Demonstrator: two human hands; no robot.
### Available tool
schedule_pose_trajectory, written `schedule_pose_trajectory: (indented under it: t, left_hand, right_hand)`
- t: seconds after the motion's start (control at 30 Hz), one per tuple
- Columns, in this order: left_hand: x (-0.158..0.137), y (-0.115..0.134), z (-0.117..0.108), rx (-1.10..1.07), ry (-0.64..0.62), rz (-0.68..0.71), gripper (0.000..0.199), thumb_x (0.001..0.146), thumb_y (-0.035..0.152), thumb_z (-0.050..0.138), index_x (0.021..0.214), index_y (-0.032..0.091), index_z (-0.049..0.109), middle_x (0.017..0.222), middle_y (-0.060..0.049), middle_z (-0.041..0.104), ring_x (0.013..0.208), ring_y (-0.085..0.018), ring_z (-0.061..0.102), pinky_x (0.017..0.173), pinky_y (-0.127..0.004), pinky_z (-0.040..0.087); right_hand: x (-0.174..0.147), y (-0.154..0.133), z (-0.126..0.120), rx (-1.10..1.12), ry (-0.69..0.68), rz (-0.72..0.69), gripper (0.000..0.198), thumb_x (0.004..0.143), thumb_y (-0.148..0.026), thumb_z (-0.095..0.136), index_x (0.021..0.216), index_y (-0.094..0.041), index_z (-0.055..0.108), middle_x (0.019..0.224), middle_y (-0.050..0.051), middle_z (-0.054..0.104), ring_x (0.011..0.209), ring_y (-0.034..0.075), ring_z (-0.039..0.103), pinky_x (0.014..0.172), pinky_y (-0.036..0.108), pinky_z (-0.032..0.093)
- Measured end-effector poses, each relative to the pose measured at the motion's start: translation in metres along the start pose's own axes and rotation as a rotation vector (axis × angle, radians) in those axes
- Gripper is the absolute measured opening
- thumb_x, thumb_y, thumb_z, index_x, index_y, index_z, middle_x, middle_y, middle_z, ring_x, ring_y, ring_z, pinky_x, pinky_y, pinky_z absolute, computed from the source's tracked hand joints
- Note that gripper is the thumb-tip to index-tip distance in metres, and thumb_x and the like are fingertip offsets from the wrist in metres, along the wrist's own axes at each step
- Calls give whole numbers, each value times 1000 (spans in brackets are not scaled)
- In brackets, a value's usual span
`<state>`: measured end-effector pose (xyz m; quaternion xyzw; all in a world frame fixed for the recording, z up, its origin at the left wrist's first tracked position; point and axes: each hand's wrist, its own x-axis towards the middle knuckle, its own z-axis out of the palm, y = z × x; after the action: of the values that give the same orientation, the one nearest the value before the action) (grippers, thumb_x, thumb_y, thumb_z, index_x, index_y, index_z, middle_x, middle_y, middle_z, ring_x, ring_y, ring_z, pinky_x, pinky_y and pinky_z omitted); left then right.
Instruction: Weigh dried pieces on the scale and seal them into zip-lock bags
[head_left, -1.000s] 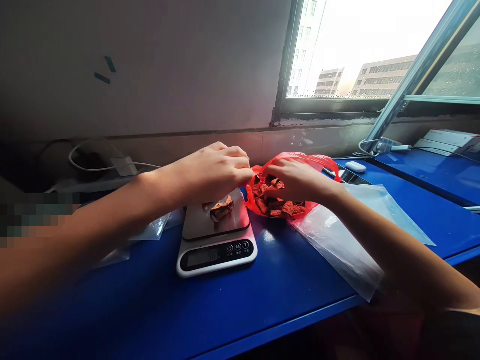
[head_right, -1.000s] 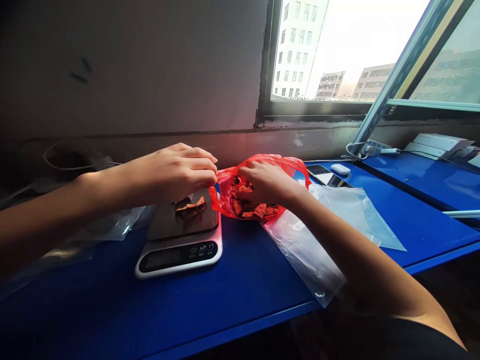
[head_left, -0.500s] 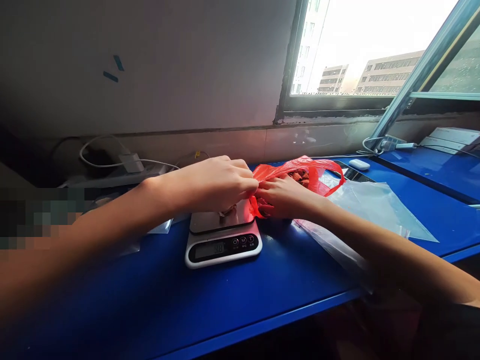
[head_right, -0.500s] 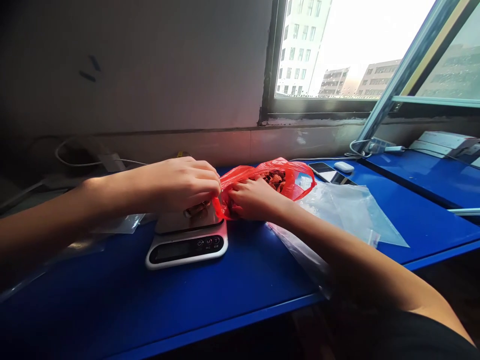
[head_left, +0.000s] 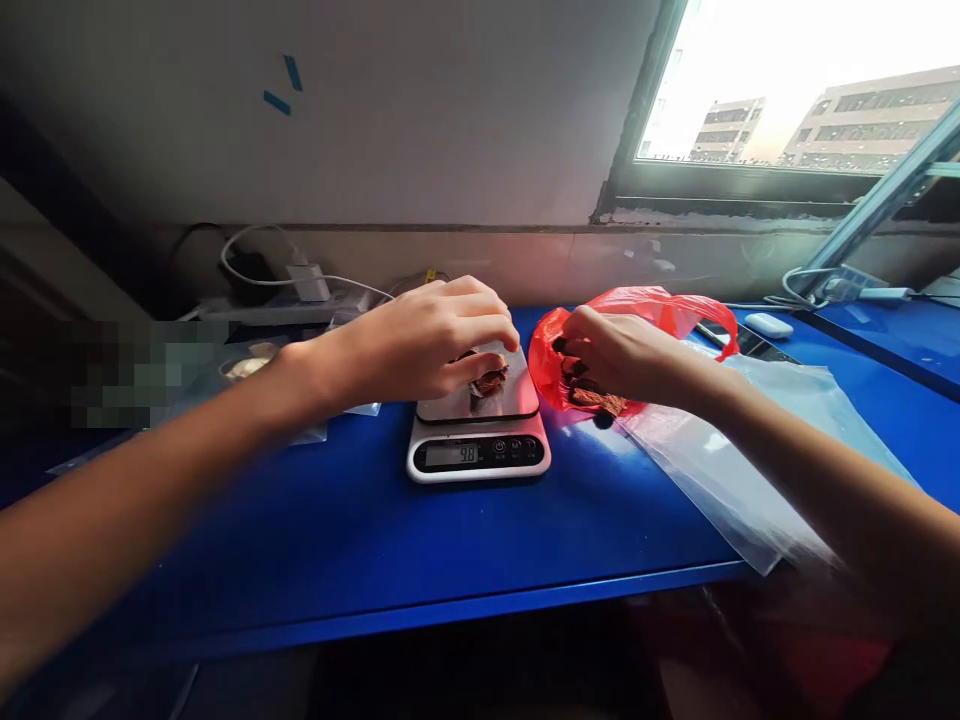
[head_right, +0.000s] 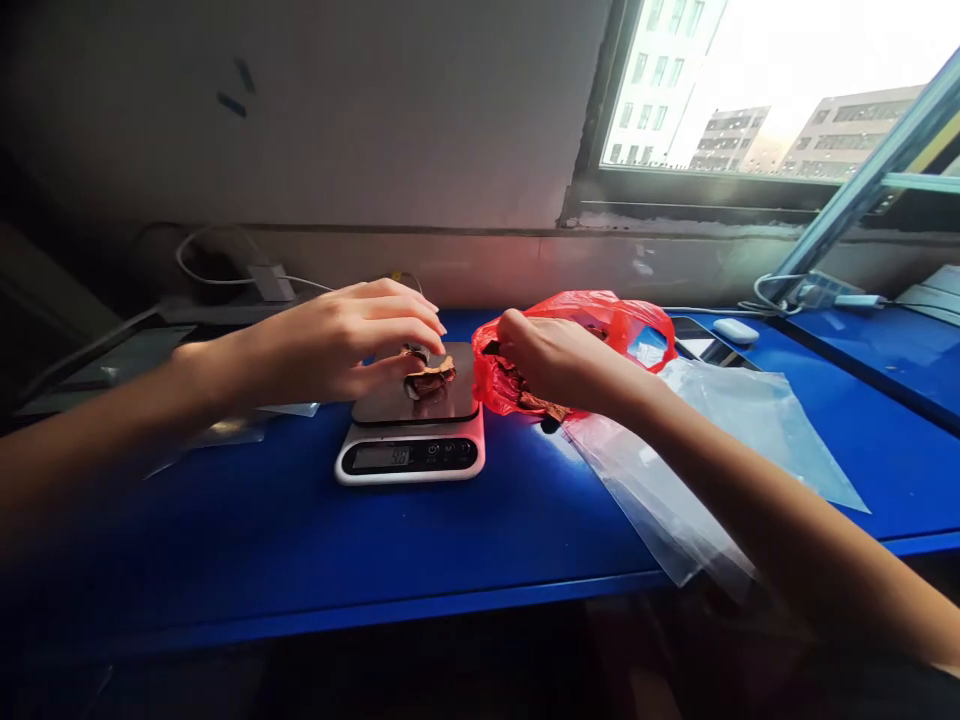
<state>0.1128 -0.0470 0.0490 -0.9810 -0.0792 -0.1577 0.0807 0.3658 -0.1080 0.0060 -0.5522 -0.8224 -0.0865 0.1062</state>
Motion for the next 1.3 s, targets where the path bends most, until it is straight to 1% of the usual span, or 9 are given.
schedule_pose_trajectory:
  t: [0.27, 0.43, 0.6, 0.8, 0.87, 1.0, 1.13, 1.2, 1.3]
  left_hand:
    - [-50, 10, 14, -92, 163, -3, 17, 89, 15, 55, 102, 19, 66, 103, -6, 70, 106, -20, 60, 98, -36, 48]
    - [-69, 25, 18, -240, 215, -88, 16, 90, 14, 52, 100, 19, 65, 96, -6, 70, 99, -19, 62, 91, -33, 51]
    - [-69, 39, 17, -504, 236, -353, 22, 93, 29, 51, 107, 17, 62, 98, -6, 71, 85, -17, 65, 78, -29, 53]
    - [-72, 40, 12, -687, 297, -595, 25, 91, 37, 53, 98, 16, 65, 82, -4, 71, 78, -16, 66, 70, -27, 51]
    - [-73, 41, 14, -644, 307, -610, 26, 88, 39, 58, 98, 16, 66, 83, -3, 71, 75, -15, 65, 69, -27, 50]
    - [-68, 51, 19, -614, 263, -581, 23, 86, 36, 61, 99, 17, 66, 83, -1, 70, 68, -12, 63, 63, -24, 49]
    - [-62, 60, 16, -635, 185, -524, 13, 85, 29, 61, 85, 16, 65, 78, 0, 68, 65, -11, 61, 58, -22, 47]
    - [-63, 56, 13, -612, 183, -548, 14, 84, 29, 60, 83, 16, 64, 75, 0, 67, 65, -12, 60, 59, -23, 47]
    - [-71, 38, 11, -512, 241, -653, 19, 84, 34, 60, 85, 16, 65, 75, -1, 68, 66, -13, 61, 61, -25, 47]
  right_hand:
    - [-44, -35, -20, 391, 378, 22, 13, 97, -23, 35, 109, -22, 41, 100, 9, 58, 78, 16, 57, 69, 33, 45]
    - [-50, -75, -18, 739, 232, -89, 21, 95, -21, 44, 115, -26, 38, 107, 7, 56, 89, 16, 59, 72, 32, 51]
    - [-12, -101, -1, 978, 135, -191, 17, 90, -20, 54, 100, -22, 41, 90, 1, 56, 77, 9, 56, 63, 23, 48]
    - [20, -100, 9, 982, 85, -120, 16, 87, -25, 57, 90, -20, 43, 75, -3, 53, 66, 8, 51, 56, 22, 41]
    - [16, -99, 8, 972, 33, -103, 16, 89, -24, 54, 100, -20, 42, 75, -3, 55, 64, 8, 50, 55, 22, 41]
    - [-2, -103, 4, 969, -26, -132, 37, 91, -22, 51, 124, -22, 33, 76, -4, 51, 61, 8, 47, 52, 21, 39]
    - [-15, -108, 3, 935, -64, -158, 39, 93, -20, 47, 128, -22, 30, 79, -3, 51, 63, 8, 47, 54, 21, 42]
    - [-19, -107, 1, 874, -51, -162, 41, 92, -20, 49, 129, -22, 31, 89, 1, 55, 68, 9, 52, 58, 23, 46]
    - [-24, -96, -4, 720, 93, -157, 51, 90, -25, 56, 134, -21, 30, 105, 7, 57, 75, 11, 57, 65, 26, 52]
